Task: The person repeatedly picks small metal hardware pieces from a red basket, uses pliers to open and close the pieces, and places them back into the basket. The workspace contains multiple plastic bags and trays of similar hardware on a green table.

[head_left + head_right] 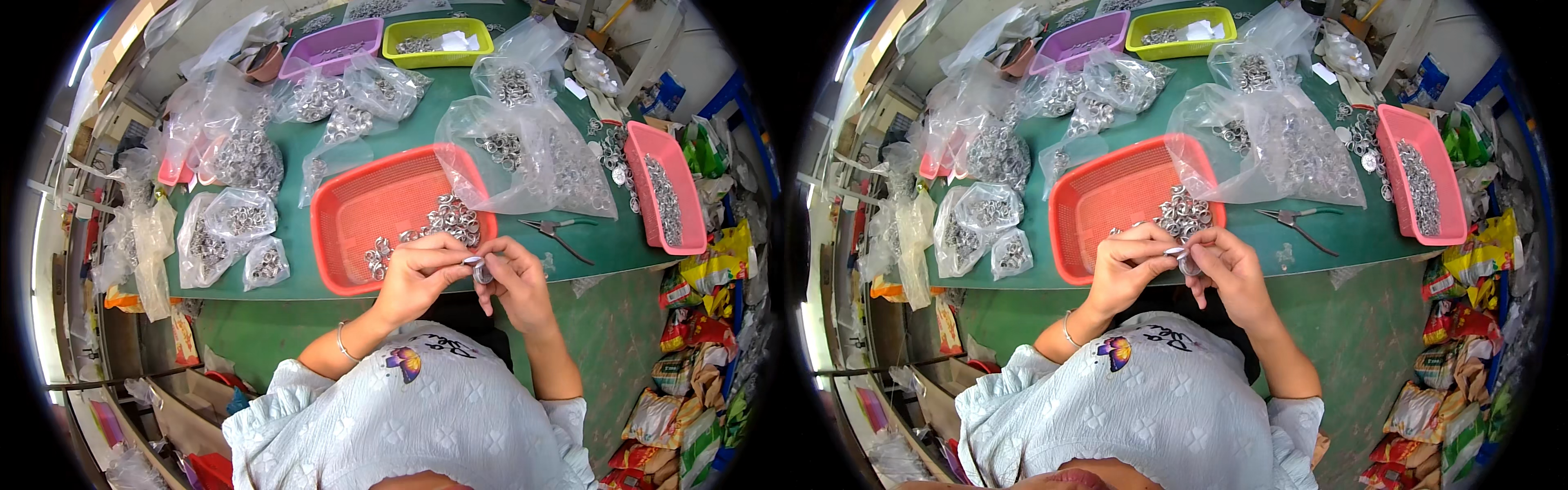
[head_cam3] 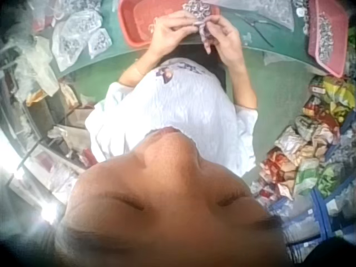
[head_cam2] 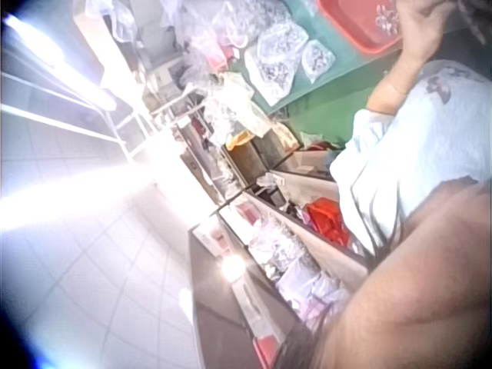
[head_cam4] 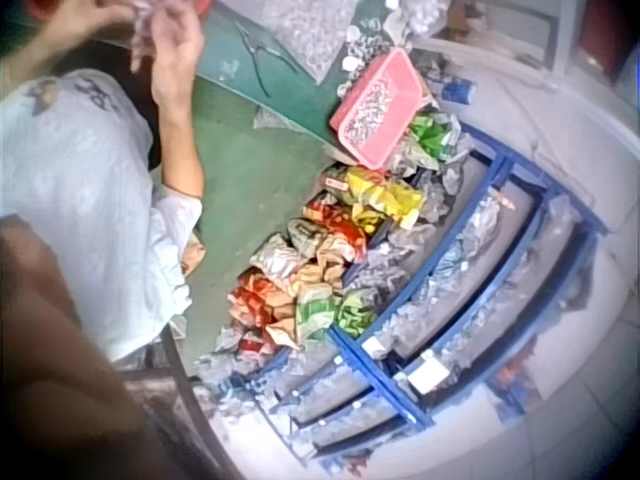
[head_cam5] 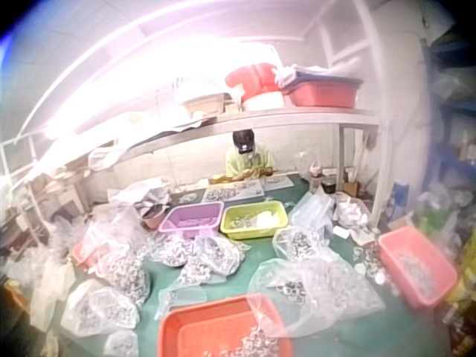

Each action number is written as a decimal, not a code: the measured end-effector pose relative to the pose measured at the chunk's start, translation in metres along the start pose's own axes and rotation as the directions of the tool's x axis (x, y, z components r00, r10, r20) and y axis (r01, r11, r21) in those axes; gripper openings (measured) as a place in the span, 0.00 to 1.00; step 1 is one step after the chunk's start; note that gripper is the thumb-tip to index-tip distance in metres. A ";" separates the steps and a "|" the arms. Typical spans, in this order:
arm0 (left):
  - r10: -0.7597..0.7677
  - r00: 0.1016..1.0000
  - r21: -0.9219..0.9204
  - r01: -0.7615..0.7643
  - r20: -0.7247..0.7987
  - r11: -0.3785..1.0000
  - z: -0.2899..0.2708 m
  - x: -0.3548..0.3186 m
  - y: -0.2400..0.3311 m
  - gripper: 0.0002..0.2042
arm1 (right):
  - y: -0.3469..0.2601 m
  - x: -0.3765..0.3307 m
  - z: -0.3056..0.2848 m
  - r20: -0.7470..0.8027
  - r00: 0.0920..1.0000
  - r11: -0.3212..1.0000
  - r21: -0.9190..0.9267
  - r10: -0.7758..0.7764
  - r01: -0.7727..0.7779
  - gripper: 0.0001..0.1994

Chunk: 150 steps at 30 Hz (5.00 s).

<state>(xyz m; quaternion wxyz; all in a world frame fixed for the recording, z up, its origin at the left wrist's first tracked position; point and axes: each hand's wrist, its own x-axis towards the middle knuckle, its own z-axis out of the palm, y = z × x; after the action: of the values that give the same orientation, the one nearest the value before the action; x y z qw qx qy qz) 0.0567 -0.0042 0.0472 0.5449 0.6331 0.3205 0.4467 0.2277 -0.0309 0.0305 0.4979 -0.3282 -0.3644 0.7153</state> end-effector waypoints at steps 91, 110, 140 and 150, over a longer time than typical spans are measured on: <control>-0.495 0.868 -0.821 0.319 0.052 0.474 -0.032 -0.028 -0.047 0.12 | 0.039 0.032 0.026 0.059 0.882 0.616 -0.694 -0.468 0.373 0.14; 0.135 0.966 0.591 0.022 -0.220 0.806 -0.106 0.022 -0.018 0.13 | 0.048 0.043 0.031 0.138 0.893 0.458 -0.819 -0.429 0.347 0.10; -0.269 0.935 0.965 -0.256 0.232 -0.055 -0.224 0.210 -0.082 0.13 | 0.072 0.058 0.021 0.256 0.771 0.217 -0.865 -0.583 0.452 0.05; -0.009 0.998 0.610 0.043 -0.058 0.791 -0.228 0.183 -0.040 0.13 | 0.075 0.059 0.021 0.269 0.767 0.173 -0.881 -0.583 0.441 0.05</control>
<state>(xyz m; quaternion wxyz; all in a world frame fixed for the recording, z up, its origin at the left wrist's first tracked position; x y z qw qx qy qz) -0.0763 0.2596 0.0493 0.3088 0.7589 0.4702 0.3280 0.1582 0.0029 -0.0286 0.4633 -0.4475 -0.7484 0.1579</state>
